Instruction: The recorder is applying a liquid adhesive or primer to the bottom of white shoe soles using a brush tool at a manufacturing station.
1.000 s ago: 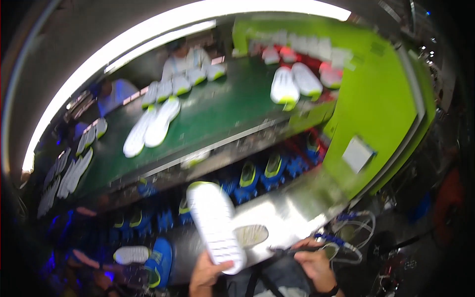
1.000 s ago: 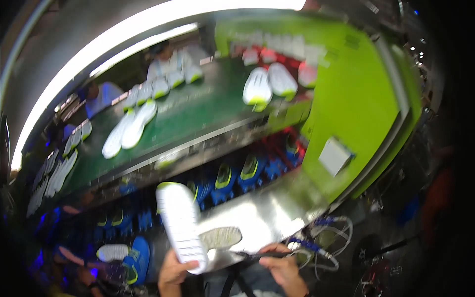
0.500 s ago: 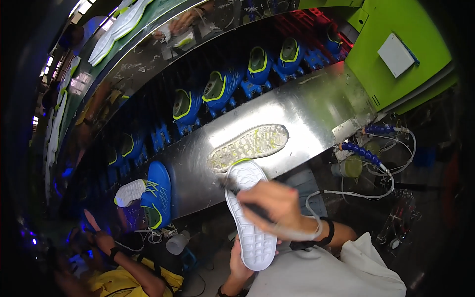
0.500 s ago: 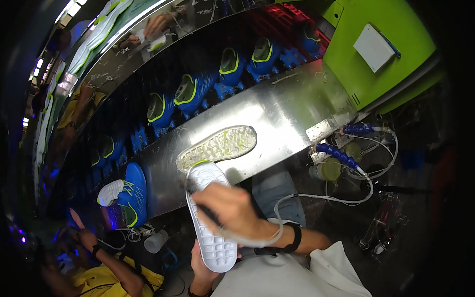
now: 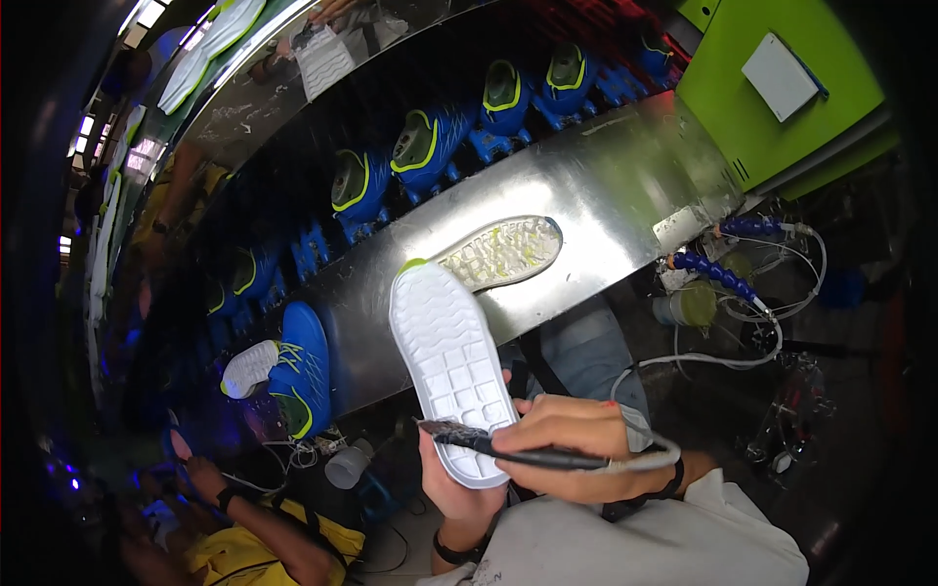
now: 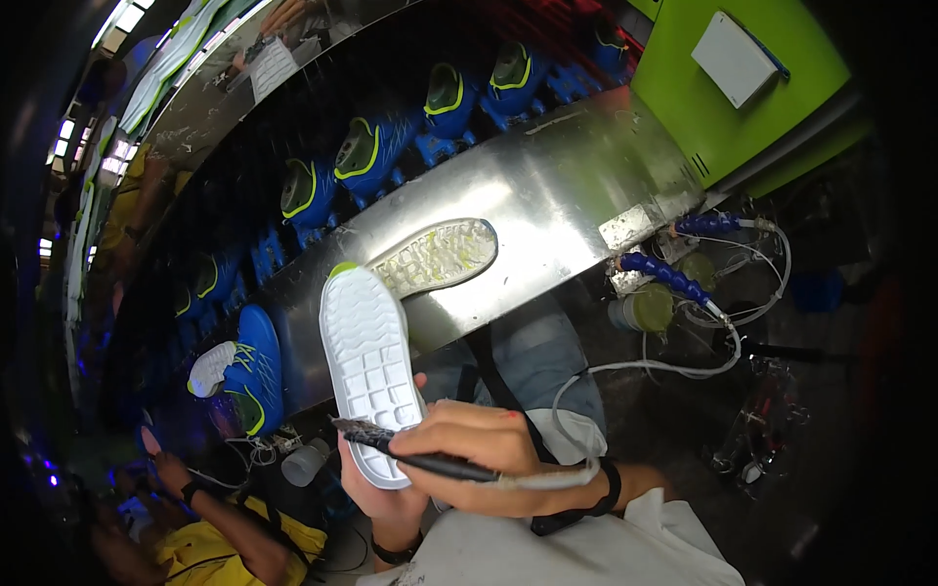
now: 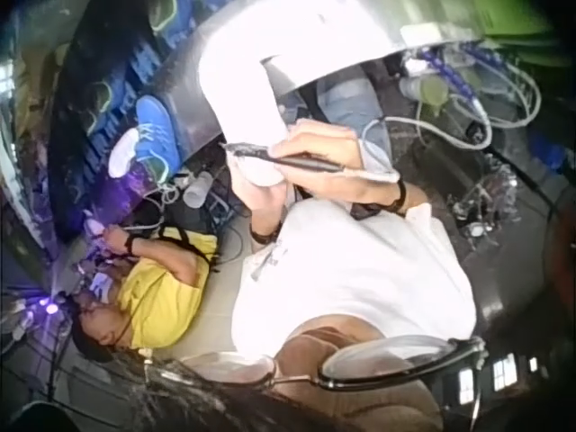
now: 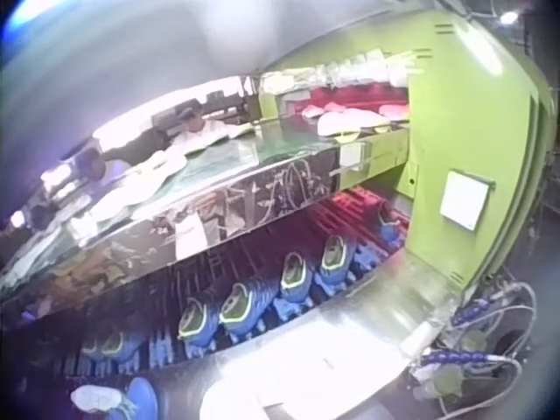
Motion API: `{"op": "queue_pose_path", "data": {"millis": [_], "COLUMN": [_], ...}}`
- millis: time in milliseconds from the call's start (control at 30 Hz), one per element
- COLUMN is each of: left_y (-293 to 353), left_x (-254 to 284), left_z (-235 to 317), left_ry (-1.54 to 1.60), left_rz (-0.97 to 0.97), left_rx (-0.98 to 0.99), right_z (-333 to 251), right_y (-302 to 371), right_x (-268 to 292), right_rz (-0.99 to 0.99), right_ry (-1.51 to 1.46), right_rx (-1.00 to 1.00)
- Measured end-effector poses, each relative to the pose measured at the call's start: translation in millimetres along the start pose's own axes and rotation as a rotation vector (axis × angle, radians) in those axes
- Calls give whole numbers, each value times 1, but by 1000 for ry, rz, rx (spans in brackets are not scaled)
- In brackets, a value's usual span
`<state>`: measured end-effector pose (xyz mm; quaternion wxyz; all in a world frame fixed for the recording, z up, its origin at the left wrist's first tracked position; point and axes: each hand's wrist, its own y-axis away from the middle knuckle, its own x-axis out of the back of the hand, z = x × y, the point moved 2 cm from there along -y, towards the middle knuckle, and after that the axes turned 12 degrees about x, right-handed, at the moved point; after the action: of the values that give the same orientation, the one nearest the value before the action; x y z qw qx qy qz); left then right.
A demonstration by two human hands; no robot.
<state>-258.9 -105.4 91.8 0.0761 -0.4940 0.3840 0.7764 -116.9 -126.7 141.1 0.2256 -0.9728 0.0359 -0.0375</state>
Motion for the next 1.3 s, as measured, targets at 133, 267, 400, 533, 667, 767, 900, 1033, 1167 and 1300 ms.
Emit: {"op": "queue_pose_path", "data": {"millis": [133, 267, 400, 533, 667, 767, 900, 1033, 1167, 1300], "left_y": [-10, -21, -2, 58, 22, 16, 29, 33, 34, 21], "left_x": [-6, -10, -25, -11, 55, 56, 60, 64, 88, 52], "left_z": [25, 48, 112, 106, 51, 34, 7, 9, 12, 8], "left_ry": [-87, 62, -325, -1014, 189, -120, 80, -311, 205, 210], "left_rz": [-165, -142, -241, 95, -379, -16, -196, 365, -117, -253], "left_rx": [328, 659, 796, 71, 268, 81, 94, 137, -13, 28], "right_z": [-9, -8, -6, 16, 42, 29, 23, 38, 37, 22], "right_y": [-1, -4, 14, -1, 14, -12, -42, -30, -33, -18], "right_x": [15, 19, -14, 18, 39, 26, 1, -43, -28, -29], "right_rz": [-256, -147, -583, -317, 154, 46, 59, -8, -89, -19], "right_ry": [-228, -145, -766, -801, -317, 132, 334, 482, -27, 246], "right_rx": [63, 20, -42, 0, -138, 60, 148, 253, 192, 179]}}
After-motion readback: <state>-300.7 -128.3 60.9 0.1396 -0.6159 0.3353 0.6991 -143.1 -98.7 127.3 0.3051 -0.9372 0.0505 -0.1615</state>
